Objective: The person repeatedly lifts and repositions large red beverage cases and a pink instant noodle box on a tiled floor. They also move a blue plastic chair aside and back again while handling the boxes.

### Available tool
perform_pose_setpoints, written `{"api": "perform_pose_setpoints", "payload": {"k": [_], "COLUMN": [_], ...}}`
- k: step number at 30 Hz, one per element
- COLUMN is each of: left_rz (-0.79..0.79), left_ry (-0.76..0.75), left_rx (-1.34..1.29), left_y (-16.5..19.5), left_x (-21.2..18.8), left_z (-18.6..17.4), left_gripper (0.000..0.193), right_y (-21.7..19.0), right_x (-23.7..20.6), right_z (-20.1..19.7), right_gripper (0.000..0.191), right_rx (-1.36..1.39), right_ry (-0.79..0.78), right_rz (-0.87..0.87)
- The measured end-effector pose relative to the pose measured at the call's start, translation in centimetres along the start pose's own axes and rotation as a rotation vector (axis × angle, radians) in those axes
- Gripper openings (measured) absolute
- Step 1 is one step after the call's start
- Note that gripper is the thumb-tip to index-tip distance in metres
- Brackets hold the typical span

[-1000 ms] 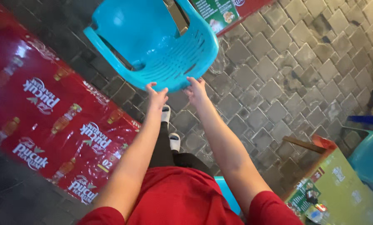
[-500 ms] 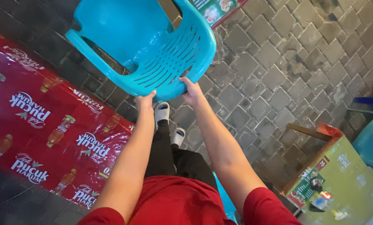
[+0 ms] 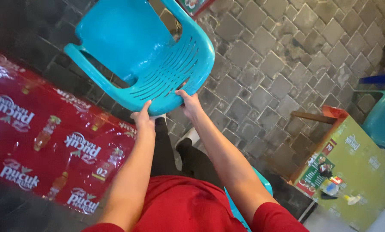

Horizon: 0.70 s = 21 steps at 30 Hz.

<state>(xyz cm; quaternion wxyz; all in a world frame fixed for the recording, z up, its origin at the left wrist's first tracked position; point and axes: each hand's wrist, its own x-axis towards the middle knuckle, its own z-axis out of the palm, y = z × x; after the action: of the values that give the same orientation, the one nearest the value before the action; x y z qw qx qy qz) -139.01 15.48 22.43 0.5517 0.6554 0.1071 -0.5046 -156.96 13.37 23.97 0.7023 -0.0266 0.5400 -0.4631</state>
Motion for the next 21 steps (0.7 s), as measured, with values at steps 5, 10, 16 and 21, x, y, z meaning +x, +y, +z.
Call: {"api": "perform_pose_setpoints", "payload": {"k": [5,10,16,21], "left_rz": [0.052,0.075,0.053,0.078], "left_ry": [-0.145,-0.168,-0.148,-0.143], "left_rx": [-0.076,-0.002,0.007,0.037], "left_y": [-5.5,-8.3,-12.2,-15.0], "left_x": [-4.0,-8.3,-13.1,-17.0], "left_z": [-3.9,-7.3,-9.7,-11.8], "left_gripper": [0.086,0.079,0.081,0.080], "right_y": [0.9,1.9,2.3,3.8], "right_x": [-4.6,-9.1,-14.3,-18.4], "right_z": [-5.4,-10.2,-14.9,-19.6], "right_gripper": [0.070,0.052,0.049,0.047], "right_rx": [0.015,-0.003,0.019,0.127], "right_ry": [0.033,0.002,0.029,-0.026], "right_rz": [0.007,-0.050,-0.085,-0.106]}}
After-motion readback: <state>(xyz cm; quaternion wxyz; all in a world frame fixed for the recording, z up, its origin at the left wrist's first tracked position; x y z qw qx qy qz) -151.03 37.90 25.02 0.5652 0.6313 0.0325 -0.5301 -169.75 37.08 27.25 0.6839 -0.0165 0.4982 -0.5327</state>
